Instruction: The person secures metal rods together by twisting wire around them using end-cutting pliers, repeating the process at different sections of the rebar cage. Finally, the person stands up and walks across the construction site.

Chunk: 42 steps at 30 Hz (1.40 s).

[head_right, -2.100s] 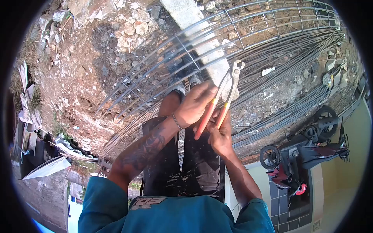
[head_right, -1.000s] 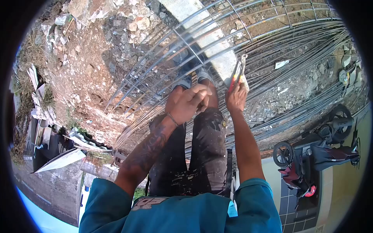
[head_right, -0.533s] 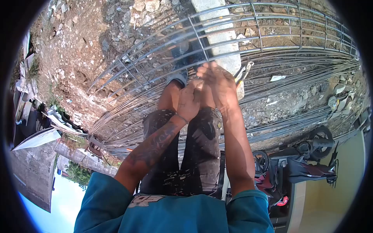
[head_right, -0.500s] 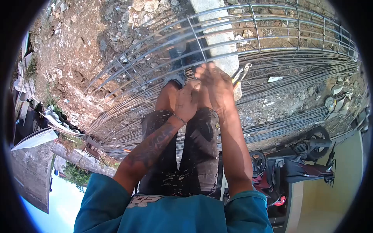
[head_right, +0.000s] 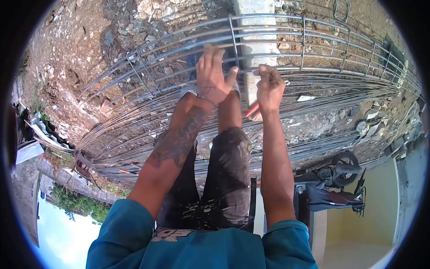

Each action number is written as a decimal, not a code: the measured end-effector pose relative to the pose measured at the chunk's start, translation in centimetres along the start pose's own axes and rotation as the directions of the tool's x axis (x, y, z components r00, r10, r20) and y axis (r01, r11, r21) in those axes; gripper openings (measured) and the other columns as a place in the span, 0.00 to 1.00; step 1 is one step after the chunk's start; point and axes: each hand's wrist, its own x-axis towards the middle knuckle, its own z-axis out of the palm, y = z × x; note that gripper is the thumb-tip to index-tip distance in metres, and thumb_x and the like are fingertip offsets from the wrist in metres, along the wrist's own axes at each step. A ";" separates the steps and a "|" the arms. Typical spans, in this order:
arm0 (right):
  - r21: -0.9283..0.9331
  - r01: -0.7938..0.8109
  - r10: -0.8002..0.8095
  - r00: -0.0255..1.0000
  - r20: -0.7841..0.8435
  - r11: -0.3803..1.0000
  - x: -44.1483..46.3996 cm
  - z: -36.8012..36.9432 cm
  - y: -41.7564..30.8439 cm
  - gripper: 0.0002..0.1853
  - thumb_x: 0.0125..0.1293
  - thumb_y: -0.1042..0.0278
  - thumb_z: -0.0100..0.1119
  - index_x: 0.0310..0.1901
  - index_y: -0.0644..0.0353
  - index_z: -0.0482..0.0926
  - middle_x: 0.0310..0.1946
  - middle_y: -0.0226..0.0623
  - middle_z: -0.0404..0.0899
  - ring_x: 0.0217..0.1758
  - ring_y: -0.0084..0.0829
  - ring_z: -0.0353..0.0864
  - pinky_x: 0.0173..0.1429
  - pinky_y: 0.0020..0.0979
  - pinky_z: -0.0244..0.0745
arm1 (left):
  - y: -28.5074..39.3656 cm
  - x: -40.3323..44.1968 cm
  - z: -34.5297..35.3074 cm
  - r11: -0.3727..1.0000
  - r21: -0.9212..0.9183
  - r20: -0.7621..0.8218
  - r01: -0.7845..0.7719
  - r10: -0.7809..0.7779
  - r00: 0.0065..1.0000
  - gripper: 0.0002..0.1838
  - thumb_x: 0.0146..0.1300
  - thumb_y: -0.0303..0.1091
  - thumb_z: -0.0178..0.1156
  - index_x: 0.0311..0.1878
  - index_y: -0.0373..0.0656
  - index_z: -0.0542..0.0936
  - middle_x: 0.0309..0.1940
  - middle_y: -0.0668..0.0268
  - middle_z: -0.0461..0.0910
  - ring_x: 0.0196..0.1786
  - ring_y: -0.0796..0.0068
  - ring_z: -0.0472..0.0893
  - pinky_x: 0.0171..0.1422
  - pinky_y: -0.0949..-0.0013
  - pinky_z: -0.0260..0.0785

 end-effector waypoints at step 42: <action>-0.344 0.845 -0.862 0.481 0.160 0.408 6.7 2.4 -5.0 0.13 0.62 0.71 0.52 0.46 0.64 0.81 0.30 0.57 0.80 0.38 0.55 0.81 0.47 0.43 0.76 | -4.4 4.3 1.7 0.825 0.380 0.265 -0.419 0.337 0.903 0.29 0.57 0.60 0.60 0.43 0.38 0.79 0.30 0.54 0.80 0.34 0.57 0.82 0.37 0.55 0.73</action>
